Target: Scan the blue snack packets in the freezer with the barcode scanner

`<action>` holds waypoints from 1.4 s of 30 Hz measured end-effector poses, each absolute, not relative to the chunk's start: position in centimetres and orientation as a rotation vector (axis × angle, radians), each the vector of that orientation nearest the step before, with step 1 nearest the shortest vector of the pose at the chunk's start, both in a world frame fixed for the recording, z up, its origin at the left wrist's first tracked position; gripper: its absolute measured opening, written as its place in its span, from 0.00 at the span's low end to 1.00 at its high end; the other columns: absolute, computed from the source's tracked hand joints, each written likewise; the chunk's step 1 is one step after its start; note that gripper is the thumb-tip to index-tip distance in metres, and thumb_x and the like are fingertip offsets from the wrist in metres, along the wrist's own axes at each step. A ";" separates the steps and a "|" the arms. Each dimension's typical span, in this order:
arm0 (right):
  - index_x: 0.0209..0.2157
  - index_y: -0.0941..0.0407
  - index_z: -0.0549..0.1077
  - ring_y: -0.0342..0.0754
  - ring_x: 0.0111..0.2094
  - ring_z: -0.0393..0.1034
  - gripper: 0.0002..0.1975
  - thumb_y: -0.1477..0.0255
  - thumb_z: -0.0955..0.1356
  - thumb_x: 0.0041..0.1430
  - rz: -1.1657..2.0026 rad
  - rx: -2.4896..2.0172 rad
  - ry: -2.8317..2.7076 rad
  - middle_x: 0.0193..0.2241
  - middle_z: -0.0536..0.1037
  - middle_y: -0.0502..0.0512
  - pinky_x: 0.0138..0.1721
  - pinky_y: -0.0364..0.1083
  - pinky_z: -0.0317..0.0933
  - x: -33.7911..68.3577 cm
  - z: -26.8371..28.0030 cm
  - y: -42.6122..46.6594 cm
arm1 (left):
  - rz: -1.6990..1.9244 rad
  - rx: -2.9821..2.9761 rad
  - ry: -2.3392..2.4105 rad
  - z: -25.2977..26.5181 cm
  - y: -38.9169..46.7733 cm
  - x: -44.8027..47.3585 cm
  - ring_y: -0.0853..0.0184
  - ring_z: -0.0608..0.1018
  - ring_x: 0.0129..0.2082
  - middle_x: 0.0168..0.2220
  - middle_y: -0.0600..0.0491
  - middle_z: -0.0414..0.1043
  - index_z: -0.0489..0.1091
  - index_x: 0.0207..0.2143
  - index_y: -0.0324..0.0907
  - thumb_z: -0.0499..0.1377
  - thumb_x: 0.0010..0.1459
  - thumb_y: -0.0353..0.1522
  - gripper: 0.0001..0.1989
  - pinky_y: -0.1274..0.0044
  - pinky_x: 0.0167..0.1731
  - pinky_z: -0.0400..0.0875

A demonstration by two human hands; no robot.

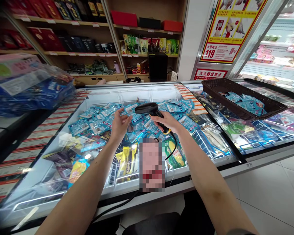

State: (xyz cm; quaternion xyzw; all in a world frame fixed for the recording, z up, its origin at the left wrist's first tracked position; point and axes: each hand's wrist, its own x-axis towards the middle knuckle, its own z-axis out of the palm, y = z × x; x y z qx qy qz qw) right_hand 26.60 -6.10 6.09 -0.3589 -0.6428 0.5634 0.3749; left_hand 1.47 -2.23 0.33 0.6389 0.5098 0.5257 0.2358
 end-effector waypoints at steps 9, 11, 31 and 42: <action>0.34 0.56 0.67 0.39 0.17 0.61 0.20 0.54 0.71 0.54 1.430 -0.900 -1.672 0.22 0.69 0.46 0.18 0.42 0.56 25.9 6.9 -6.7 | 1.490 1.805 1.389 -0.1 -2.0 1.3 0.67 0.76 0.27 0.27 0.57 0.71 0.57 0.58 0.41 0.59 0.58 0.39 0.27 0.74 0.32 0.70; 0.33 0.56 0.67 0.39 0.17 0.61 0.19 0.55 0.71 0.55 1.425 -0.895 -1.674 0.22 0.70 0.47 0.17 0.42 0.56 25.7 6.9 -6.8 | 1.484 1.798 1.408 0.0 -2.1 1.4 0.67 0.77 0.27 0.28 0.56 0.73 0.58 0.57 0.41 0.59 0.58 0.38 0.27 0.74 0.32 0.70; 0.35 0.54 0.66 0.41 0.19 0.67 0.24 0.49 0.71 0.52 1.502 -0.871 -1.160 0.24 0.74 0.47 0.19 0.41 0.65 25.2 4.7 -5.2 | 1.722 1.673 1.576 0.5 -2.3 0.9 0.68 0.72 0.27 0.28 0.56 0.65 0.52 0.63 0.37 0.57 0.61 0.42 0.33 0.75 0.33 0.69; 0.36 0.53 0.66 0.40 0.19 0.69 0.23 0.52 0.74 0.50 1.291 -0.851 -0.936 0.27 0.76 0.47 0.18 0.41 0.67 23.5 4.6 -3.5 | 1.583 1.732 1.964 1.2 -1.9 -1.6 0.56 0.76 0.41 0.41 0.41 0.72 0.49 0.67 0.31 0.53 0.62 0.35 0.34 0.64 0.47 0.69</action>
